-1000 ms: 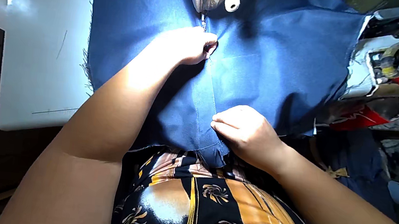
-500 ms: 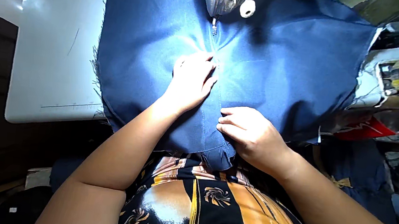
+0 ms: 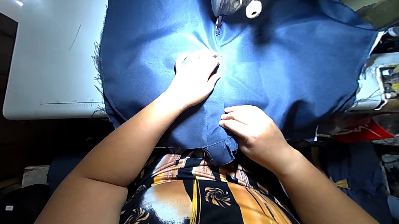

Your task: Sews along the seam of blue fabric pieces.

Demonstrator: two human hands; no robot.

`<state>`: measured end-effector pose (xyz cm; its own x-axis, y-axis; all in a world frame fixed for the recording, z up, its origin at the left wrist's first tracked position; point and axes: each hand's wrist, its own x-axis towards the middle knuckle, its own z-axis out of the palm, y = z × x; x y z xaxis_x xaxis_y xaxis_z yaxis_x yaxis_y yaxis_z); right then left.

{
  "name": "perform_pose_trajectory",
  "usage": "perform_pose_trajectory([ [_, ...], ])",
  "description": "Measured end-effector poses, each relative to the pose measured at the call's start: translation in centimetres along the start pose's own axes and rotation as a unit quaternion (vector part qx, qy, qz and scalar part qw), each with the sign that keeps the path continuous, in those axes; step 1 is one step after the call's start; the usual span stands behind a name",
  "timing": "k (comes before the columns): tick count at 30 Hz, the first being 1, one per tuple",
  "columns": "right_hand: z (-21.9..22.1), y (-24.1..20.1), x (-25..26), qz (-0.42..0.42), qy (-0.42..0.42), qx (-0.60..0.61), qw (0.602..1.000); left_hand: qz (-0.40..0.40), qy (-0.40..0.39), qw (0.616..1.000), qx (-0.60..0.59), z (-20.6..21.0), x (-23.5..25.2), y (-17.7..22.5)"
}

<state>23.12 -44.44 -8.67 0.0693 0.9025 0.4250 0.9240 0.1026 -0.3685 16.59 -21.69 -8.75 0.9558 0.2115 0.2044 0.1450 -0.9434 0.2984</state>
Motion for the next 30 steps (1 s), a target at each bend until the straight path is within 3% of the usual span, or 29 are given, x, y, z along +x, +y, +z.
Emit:
perform_pose_trajectory([
  [11,0.4,1.3,1.2,0.027,0.007,0.0,1.0,-0.015,-0.01,0.999,0.039,-0.2,1.7,-0.7],
  [15,-0.2,2.7,2.0,0.062,-0.012,0.09,0.994,-0.023,-0.011,0.999,0.044,-0.6,2.8,-1.3],
  [18,-2.6,5.6,2.5,0.08,0.008,0.144,0.986,-0.021,-0.013,0.999,0.035,-0.5,2.8,-1.5],
  [21,-5.2,12.1,3.4,0.132,0.088,0.073,0.985,-0.025,-0.025,0.999,0.04,-0.3,2.5,-1.7],
  [24,-7.3,17.6,5.1,0.259,0.022,0.007,0.965,-0.023,-0.025,0.998,0.047,-0.1,2.4,-1.6],
  [26,-8.2,18.7,6.9,0.289,-0.029,0.011,0.957,-0.017,-0.011,0.998,0.054,0.0,2.4,-1.7],
  [28,-9.0,16.9,7.9,0.255,-0.089,0.009,0.963,-0.018,-0.01,0.998,0.056,0.0,2.4,-1.6],
  [30,-8.6,12.6,7.1,0.137,-0.117,0.012,0.984,-0.029,-0.028,0.998,0.047,-0.3,2.3,-1.3],
])
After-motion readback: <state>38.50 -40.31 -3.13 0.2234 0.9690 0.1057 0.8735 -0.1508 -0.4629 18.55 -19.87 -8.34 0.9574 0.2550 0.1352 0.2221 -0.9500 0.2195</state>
